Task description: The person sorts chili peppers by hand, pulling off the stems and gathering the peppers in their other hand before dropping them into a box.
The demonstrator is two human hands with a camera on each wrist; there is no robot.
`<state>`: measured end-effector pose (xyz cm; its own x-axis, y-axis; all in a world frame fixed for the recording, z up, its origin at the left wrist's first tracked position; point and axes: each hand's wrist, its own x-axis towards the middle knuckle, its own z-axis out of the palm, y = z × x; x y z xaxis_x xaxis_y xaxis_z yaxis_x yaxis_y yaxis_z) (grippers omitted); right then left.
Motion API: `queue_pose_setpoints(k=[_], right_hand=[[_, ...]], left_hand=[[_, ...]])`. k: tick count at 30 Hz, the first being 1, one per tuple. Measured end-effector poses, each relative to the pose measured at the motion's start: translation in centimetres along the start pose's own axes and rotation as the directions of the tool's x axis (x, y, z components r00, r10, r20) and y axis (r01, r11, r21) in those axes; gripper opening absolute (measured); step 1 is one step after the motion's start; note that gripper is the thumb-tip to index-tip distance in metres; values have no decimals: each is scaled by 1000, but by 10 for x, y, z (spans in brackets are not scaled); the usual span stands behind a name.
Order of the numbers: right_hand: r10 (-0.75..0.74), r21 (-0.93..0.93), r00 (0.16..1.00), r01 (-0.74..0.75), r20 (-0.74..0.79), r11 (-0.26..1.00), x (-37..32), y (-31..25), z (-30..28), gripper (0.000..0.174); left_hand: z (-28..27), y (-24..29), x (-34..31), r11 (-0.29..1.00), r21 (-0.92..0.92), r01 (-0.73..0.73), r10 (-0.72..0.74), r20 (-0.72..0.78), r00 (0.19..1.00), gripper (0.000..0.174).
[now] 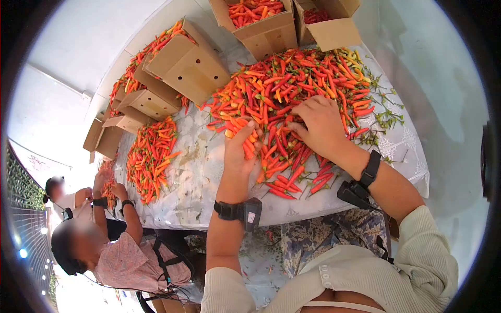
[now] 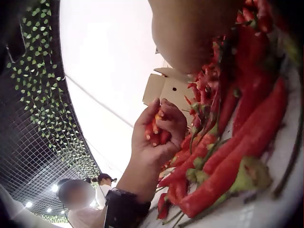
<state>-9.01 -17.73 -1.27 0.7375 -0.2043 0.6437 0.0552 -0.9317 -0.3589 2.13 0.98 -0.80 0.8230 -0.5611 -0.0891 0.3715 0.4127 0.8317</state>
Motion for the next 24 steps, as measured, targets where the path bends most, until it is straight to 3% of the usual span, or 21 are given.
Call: queue_pose_setpoints(k=[3,6,9,13,15,18,24], right_hand=[[-86,-101,995,91,55,991,-3,1,0,22],[-82,-85,996,86,42,993,-3,2,3,20],[-53,124,992,67,-111,990,3,1,5,18],[-33,432,996,67,-86,899,4,-8,-2,20],[-54,525,995,89,-81,846,2,-14,-3,22],[-160,494,984,175,-73,852,1,-11,1,25],[-37,492,997,66,-67,868,-3,-12,7,25]], left_hand=[[4,1,-2,1000,11,-18,18,-24,1000,16],[1,0,-1,999,32,-12,13,-23,1000,16],[4,1,-3,998,64,-15,16,-22,1000,17],[10,-2,-6,988,153,-35,20,99,995,20],[18,-6,-11,979,198,-48,35,68,997,23],[24,-6,-13,974,215,-70,61,47,997,25],[28,1,-17,994,73,-75,75,-3,997,27]])
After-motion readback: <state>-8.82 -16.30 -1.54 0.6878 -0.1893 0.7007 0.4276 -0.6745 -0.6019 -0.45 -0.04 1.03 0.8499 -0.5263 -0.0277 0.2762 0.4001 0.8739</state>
